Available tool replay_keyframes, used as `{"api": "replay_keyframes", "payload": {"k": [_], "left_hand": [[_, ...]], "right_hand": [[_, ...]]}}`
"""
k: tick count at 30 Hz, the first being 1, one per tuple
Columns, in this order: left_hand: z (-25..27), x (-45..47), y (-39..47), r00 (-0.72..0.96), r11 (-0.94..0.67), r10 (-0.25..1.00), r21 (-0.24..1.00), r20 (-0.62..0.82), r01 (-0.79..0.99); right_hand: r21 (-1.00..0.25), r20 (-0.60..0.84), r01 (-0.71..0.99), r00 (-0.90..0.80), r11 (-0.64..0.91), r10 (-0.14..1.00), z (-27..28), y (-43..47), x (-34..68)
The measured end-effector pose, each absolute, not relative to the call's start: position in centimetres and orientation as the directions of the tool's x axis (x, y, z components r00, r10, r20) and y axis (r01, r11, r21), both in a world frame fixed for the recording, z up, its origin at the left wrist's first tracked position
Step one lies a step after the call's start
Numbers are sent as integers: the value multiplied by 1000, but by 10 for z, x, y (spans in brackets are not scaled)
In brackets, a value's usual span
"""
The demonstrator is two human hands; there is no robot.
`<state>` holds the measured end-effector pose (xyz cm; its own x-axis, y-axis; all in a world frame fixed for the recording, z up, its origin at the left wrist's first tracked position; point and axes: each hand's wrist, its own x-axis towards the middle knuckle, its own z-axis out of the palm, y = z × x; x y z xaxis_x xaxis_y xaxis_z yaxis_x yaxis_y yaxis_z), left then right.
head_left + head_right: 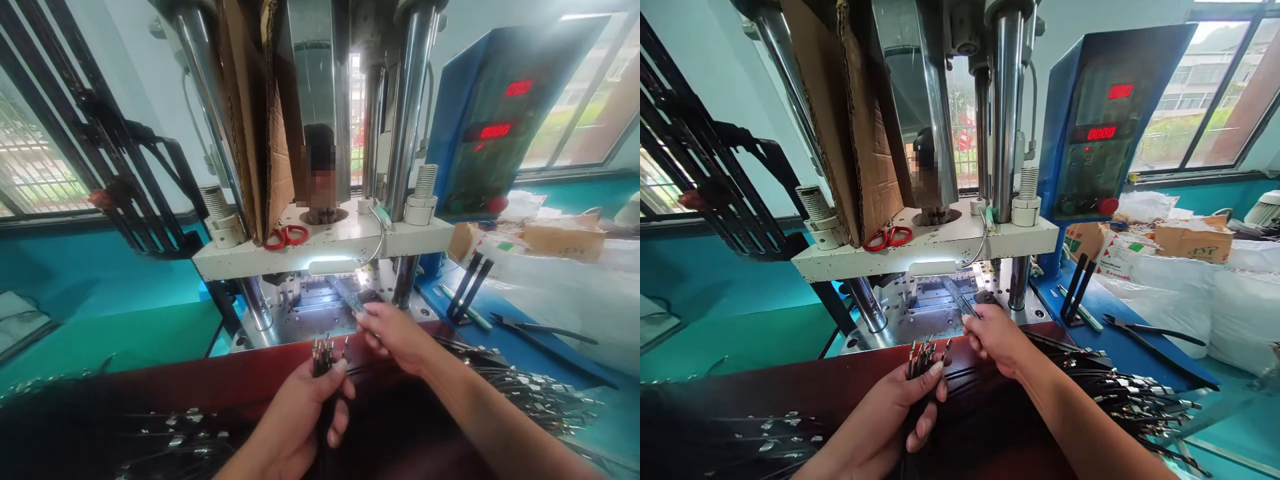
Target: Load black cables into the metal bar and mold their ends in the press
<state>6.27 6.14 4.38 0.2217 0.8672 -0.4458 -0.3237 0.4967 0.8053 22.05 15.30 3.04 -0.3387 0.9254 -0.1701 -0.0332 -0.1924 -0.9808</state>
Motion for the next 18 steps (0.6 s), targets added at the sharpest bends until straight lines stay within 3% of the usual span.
{"api": "replay_keyframes", "payload": {"k": [8, 18], "left_hand": [[36, 65, 87, 252, 464, 881, 837, -401, -291], [24, 72, 103, 261, 461, 878, 858, -402, -228]], "right_hand": [[-966, -146, -167, -269, -195, 952, 10, 137, 215], [-966, -165, -159, -224, -204, 960, 13, 139, 220]]}}
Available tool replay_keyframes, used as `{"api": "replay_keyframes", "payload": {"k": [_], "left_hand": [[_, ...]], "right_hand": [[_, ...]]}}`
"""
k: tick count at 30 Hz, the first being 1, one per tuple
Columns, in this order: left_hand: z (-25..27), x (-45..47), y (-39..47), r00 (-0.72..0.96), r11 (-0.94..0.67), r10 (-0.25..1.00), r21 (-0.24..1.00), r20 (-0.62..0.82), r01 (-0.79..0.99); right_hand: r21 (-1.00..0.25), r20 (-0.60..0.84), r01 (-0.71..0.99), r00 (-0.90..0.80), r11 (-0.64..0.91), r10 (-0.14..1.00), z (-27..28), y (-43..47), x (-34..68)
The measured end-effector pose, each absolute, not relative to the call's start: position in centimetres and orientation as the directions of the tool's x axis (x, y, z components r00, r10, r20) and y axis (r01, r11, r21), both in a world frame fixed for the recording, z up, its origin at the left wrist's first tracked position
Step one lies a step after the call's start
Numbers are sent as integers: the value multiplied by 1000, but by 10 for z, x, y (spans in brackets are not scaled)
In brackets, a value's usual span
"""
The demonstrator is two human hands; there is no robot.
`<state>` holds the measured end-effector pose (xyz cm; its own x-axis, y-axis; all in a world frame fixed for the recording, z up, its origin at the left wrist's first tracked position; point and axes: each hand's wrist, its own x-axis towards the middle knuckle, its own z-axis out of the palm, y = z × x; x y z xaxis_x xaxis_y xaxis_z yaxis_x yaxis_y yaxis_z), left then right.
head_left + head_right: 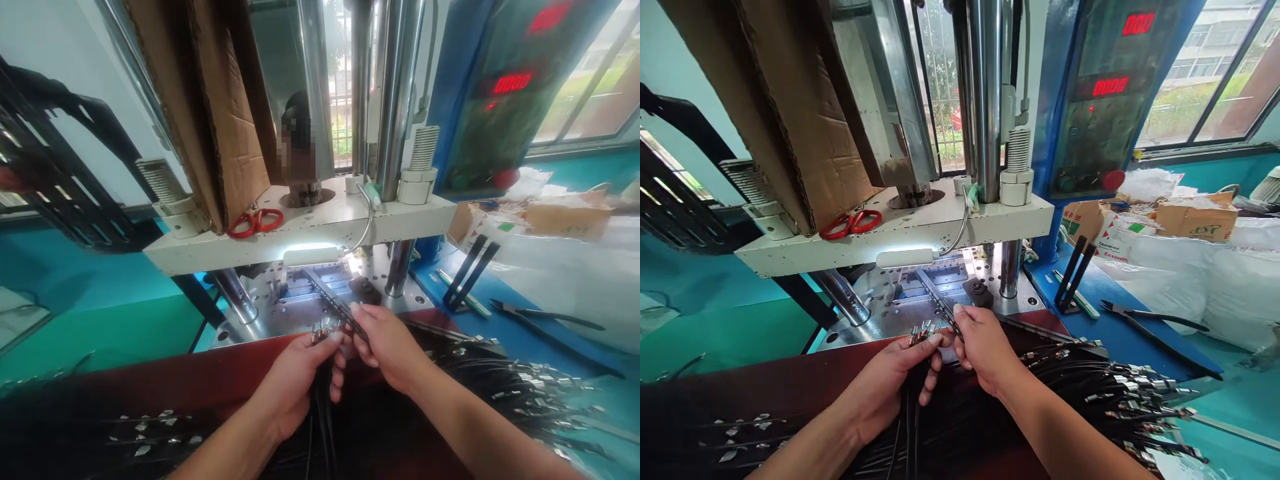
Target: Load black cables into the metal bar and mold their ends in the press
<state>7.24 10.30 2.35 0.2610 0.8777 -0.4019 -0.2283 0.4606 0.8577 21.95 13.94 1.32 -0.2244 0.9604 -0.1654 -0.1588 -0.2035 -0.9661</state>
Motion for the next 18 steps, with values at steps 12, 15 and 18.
{"api": "replay_keyframes", "payload": {"k": [12, 15, 18], "left_hand": [[27, 68, 87, 296, 398, 897, 893, -330, -211], [25, 66, 87, 277, 388, 905, 892, -322, -232], [22, 65, 87, 314, 390, 892, 905, -325, -171]], "right_hand": [[-956, -245, -105, -228, -274, 942, 20, 120, 209], [-959, -236, -98, -235, -265, 943, 17, 121, 208], [-964, -224, -96, -220, -250, 949, 16, 122, 207]]}}
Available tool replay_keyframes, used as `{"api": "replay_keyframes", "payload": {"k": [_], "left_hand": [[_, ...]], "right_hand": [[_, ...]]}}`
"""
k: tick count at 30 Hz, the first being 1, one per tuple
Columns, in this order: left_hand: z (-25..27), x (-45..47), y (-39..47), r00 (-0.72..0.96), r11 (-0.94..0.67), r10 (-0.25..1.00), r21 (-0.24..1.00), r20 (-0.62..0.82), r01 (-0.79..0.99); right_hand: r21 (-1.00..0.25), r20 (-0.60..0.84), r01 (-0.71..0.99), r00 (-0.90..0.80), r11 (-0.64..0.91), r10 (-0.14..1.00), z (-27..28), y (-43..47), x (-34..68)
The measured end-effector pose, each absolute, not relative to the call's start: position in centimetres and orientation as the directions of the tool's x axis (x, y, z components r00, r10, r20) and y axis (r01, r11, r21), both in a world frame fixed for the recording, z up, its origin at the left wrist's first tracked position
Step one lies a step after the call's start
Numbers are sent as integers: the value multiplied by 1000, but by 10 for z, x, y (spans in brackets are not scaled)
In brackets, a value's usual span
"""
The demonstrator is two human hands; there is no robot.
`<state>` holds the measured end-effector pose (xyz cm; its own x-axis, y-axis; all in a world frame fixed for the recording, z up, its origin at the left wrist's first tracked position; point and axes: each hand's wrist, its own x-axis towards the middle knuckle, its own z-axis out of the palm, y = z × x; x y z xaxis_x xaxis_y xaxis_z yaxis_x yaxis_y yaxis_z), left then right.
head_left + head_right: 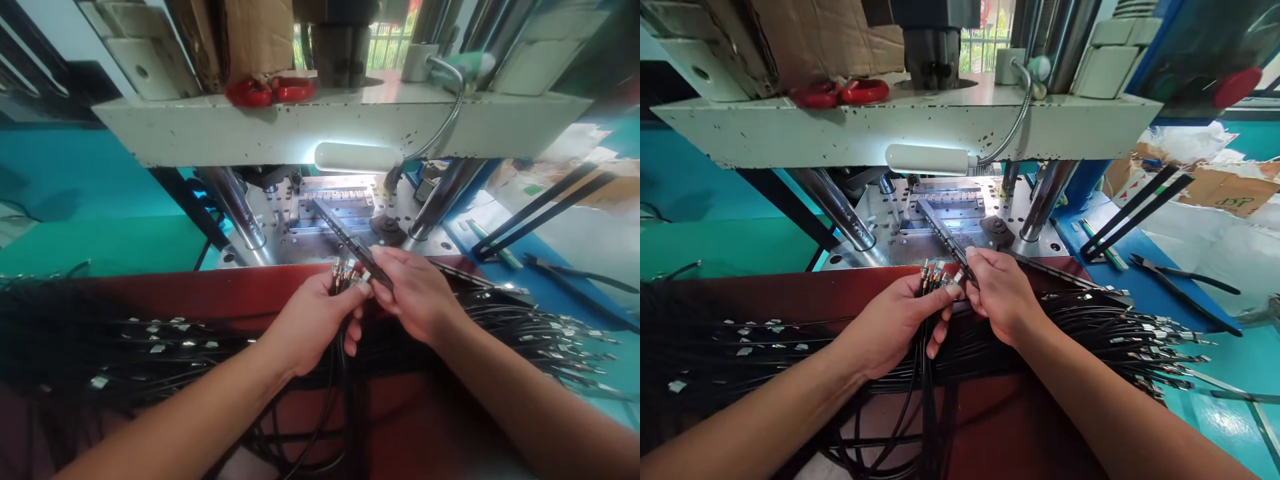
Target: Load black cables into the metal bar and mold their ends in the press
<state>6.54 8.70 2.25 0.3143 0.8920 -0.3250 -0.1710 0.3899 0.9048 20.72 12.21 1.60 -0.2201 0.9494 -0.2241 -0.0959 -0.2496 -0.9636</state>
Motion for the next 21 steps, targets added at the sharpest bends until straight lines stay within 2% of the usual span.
{"api": "replay_keyframes", "payload": {"k": [5, 17, 21], "left_hand": [[21, 66, 86, 319, 401, 879, 911, -354, -93], [23, 65, 86, 333, 418, 864, 906, -377, -59], [20, 64, 86, 356, 431, 855, 899, -377, -81]], "right_hand": [[-978, -182, -59, -234, -201, 955, 17, 120, 204], [-995, -94, 62, -234, -81, 968, 12, 117, 207], [-978, -61, 207, -237, -11, 970, 18, 117, 207]]}}
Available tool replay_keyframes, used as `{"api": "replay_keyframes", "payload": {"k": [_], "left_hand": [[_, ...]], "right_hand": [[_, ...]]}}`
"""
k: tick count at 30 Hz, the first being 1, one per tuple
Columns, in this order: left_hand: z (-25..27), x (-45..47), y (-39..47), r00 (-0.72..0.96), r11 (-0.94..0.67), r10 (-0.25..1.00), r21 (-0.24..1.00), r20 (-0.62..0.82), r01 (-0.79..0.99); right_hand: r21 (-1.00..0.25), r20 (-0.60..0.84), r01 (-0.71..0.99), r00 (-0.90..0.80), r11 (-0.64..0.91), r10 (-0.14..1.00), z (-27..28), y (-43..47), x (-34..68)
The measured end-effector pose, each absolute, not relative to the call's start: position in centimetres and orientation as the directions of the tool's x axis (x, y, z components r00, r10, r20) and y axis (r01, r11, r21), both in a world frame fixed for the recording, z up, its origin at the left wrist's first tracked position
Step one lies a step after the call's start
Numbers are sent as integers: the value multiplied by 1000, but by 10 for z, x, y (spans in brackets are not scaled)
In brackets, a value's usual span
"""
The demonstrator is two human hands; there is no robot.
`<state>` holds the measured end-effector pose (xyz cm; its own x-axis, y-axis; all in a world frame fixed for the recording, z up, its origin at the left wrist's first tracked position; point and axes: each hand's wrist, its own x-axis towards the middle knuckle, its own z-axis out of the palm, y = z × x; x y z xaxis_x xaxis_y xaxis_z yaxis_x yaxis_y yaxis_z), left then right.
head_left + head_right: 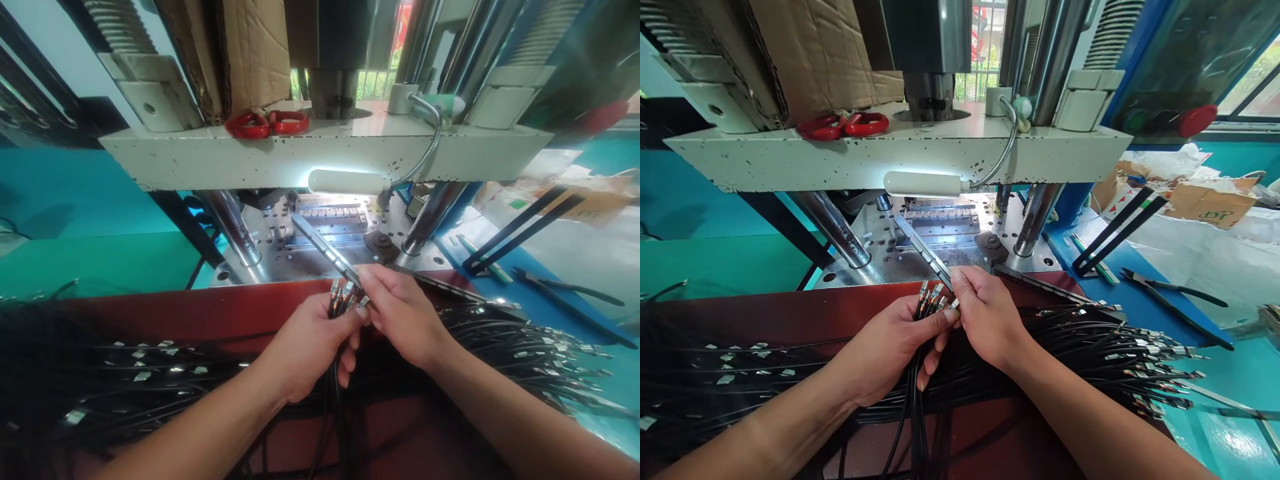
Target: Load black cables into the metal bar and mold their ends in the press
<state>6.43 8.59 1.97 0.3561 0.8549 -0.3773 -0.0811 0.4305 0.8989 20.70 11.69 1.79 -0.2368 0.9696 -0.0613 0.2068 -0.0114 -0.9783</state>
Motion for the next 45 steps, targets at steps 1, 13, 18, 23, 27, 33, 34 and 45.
{"api": "replay_keyframes", "payload": {"k": [1, 13, 18, 23, 27, 33, 34, 45], "left_hand": [[19, 64, 86, 363, 430, 854, 898, -372, -91], [36, 43, 97, 337, 457, 860, 873, -384, -172], [31, 41, 97, 348, 477, 853, 852, -388, -218], [22, 49, 93, 313, 429, 884, 869, -347, -248], [22, 50, 93, 319, 409, 889, 881, -327, -238], [24, 53, 92, 310, 392, 892, 904, -328, -171], [24, 53, 92, 321, 408, 884, 896, -340, -175], [26, 48, 96, 380, 538, 816, 813, -436, -223]], "right_hand": [[-967, -34, 255, -242, 30, 970, 19, 117, 207], [-990, -138, 78, -292, -121, 946, 25, 125, 216], [-987, -159, 42, -321, -154, 934, 21, 125, 213], [-988, -156, 48, -318, -148, 935, 20, 123, 212], [-990, -139, 48, -320, -130, 937, 20, 124, 213], [-993, -102, 85, -338, -78, 935, 22, 123, 212], [-993, -103, 89, -342, -77, 934, 22, 122, 212], [-987, -85, 155, -359, -31, 929, 20, 121, 212]]}}
